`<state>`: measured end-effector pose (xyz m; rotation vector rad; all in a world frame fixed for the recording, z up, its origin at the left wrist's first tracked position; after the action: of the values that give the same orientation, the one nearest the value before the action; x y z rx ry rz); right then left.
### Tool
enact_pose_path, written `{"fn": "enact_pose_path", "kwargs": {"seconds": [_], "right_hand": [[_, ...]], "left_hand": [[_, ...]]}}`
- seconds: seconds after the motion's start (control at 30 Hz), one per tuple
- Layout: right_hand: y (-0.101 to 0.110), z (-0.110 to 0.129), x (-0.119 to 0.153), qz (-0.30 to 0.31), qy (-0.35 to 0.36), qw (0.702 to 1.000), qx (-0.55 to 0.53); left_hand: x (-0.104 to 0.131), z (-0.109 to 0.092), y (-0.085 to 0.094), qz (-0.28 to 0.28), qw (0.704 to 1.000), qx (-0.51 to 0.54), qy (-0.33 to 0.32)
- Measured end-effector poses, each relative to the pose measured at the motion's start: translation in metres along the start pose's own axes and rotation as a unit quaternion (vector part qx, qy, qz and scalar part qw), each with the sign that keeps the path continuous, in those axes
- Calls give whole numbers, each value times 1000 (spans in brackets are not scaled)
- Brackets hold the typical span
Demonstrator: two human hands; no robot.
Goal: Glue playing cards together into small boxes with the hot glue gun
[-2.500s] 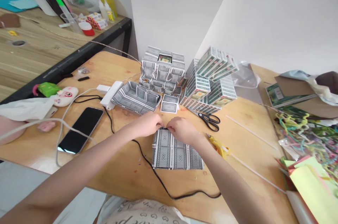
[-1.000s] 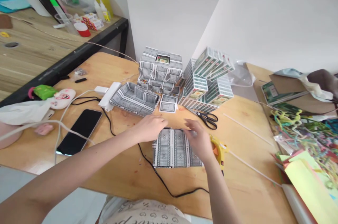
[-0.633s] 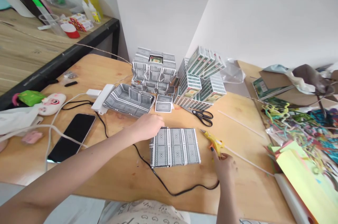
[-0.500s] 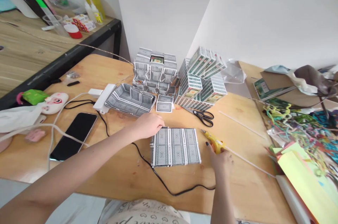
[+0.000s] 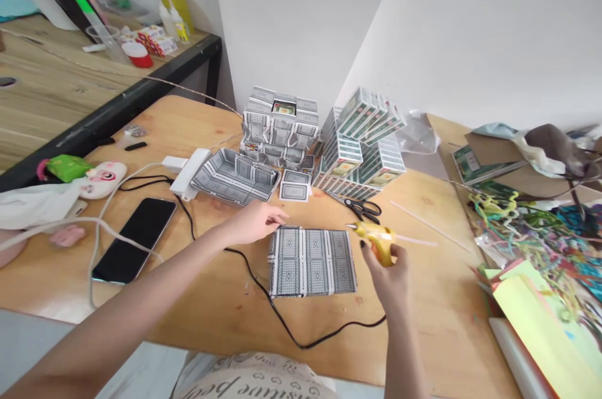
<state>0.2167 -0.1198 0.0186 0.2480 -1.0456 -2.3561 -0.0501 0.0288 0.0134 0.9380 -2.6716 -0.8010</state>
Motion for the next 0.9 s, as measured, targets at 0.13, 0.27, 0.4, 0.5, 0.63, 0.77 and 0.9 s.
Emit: {"fn": "enact_pose_path", "kwargs": {"seconds": [0.13,0.27,0.4,0.5,0.63,0.77,0.9], "right_hand": [[-26,47,25,52,118,984,119],[-42,67,39,52,175,957,225],[-50,71,46,34,229,935,267],[-54,73,51,18,269,926,265],[-56,75,54,14,277,923,266],[-57,75,54,33,264,924,275],[-59,75,52,39,268,919,288]], "left_hand": [[5,7,-3,-23,999,42,17],[8,8,-4,-27,997,74,22],[9,10,-4,-29,996,85,21],[10,14,-6,-35,995,91,19],[8,18,-9,-54,989,140,21],[6,19,-10,-68,980,184,29],[6,19,-9,-66,984,167,15]]}}
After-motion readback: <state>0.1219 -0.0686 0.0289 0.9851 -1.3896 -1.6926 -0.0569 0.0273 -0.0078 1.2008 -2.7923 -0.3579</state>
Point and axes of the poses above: each hand's wrist, its own x-axis away from the middle knuckle, its own y-axis out of the back of the hand, z = x × y, the point moved 3 cm from there along -x, towards the middle knuckle, and after that the axes turned 10 degrees about -y, right-handed, at the moved point
